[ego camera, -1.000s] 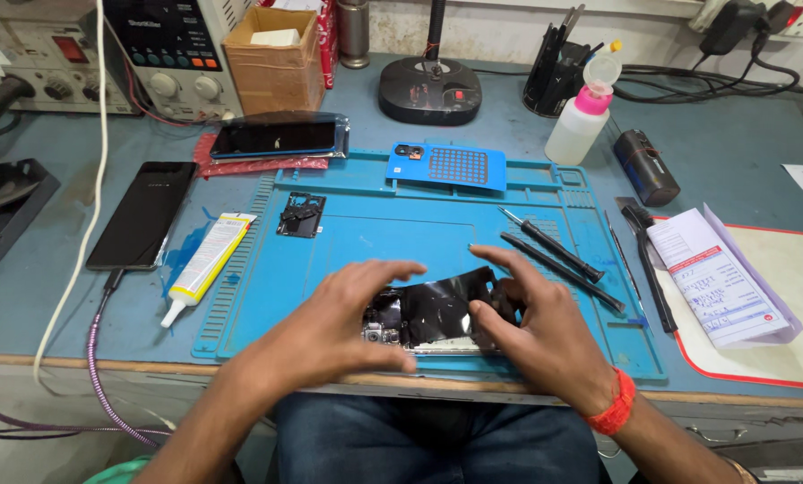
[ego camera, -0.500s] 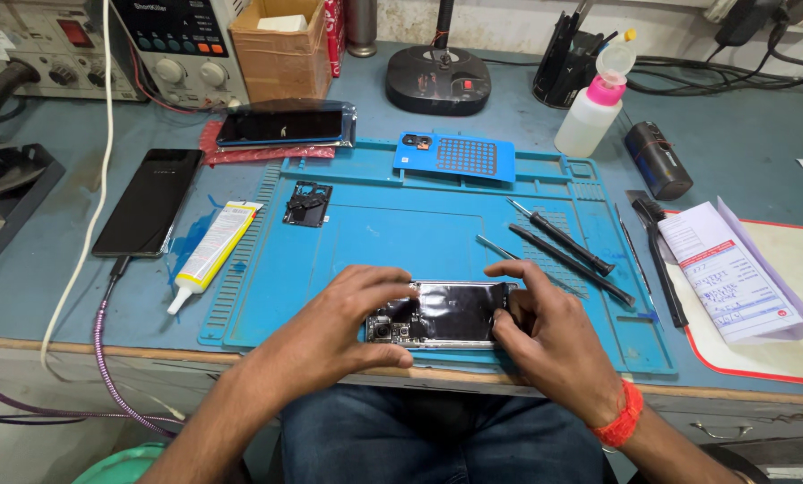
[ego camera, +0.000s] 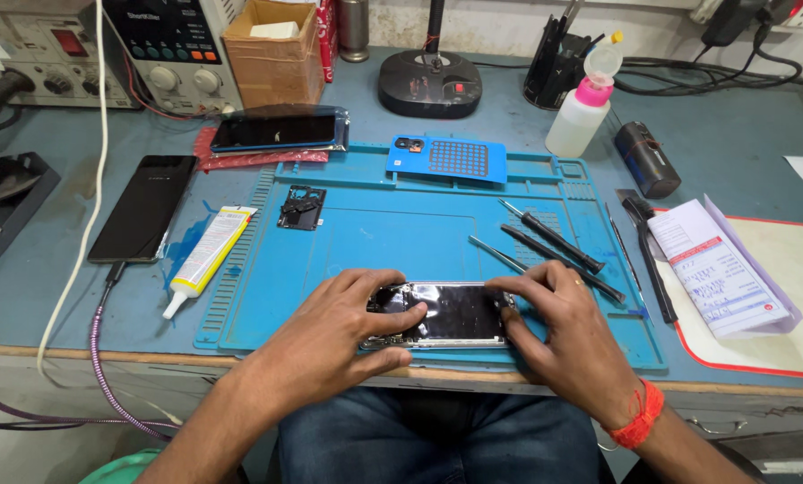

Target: The person repairs a disassembled smartphone on a blue repair mat. They pry at the open phone body, lift out the battery and handle it, use a screwdriver on the phone's frame, and press components into place while working on the device.

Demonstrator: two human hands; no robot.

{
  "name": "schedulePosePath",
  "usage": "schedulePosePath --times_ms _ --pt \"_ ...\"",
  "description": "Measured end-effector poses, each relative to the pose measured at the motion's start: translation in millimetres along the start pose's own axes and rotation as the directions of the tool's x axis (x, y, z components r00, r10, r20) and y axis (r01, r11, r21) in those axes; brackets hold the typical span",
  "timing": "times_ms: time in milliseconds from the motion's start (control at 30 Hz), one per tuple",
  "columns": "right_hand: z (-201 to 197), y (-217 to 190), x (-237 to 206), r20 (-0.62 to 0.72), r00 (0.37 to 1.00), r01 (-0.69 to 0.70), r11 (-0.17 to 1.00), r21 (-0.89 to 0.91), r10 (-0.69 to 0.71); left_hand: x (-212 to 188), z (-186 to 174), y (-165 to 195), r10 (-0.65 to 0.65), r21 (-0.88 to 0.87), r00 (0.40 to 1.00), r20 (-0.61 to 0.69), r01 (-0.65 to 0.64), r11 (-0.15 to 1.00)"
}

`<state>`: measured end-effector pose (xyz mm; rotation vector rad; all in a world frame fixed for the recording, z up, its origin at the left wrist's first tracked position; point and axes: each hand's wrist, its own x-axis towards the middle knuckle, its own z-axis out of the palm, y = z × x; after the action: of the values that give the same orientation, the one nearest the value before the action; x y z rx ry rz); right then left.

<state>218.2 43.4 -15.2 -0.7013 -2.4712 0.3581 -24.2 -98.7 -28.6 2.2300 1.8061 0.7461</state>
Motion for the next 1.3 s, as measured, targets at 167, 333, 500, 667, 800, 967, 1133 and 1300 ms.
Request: schedulePosePath --times_ms 167,333,500,667,800,967,1133,1300 --pt "5 7 -9 -0.045 0.995 0.095 0.994 0.049 -0.093 4 11 6 0.060 0.087 0.997 -0.058 -0.055 0.995" --pt "-1 15 -4 0.054 0.998 -0.034 0.977 0.211 0.024 13 22 12 0.147 0.191 0.985 -0.090 -0.128 0.973" --pt "-4 22 1 0.126 0.991 -0.083 0.967 0.239 0.054 30 36 22 0.162 0.187 0.986 -0.043 -0.151 0.971" --pt "-2 28 1 0.138 0.986 -0.134 0.946 0.295 0.097 46 50 31 0.214 0.179 0.975 -0.056 -0.201 0.963" --pt "-3 32 0 0.165 0.977 -0.181 0.929 0.322 0.133 55 56 34 0.242 0.191 0.969 -0.051 -0.228 0.955" --pt "-3 34 -2 0.189 0.971 -0.203 0.921 0.332 0.146 57 58 38 0.247 0.197 0.969 -0.026 -0.237 0.951" --pt "-2 34 -3 0.164 0.978 -0.180 0.913 0.366 0.127 58 57 39 0.241 0.209 0.970 -0.005 -0.235 0.949" --pt "-2 32 -4 0.147 0.978 -0.193 0.908 0.373 0.147 55 59 41 0.240 0.193 0.970 -0.044 -0.228 0.955"
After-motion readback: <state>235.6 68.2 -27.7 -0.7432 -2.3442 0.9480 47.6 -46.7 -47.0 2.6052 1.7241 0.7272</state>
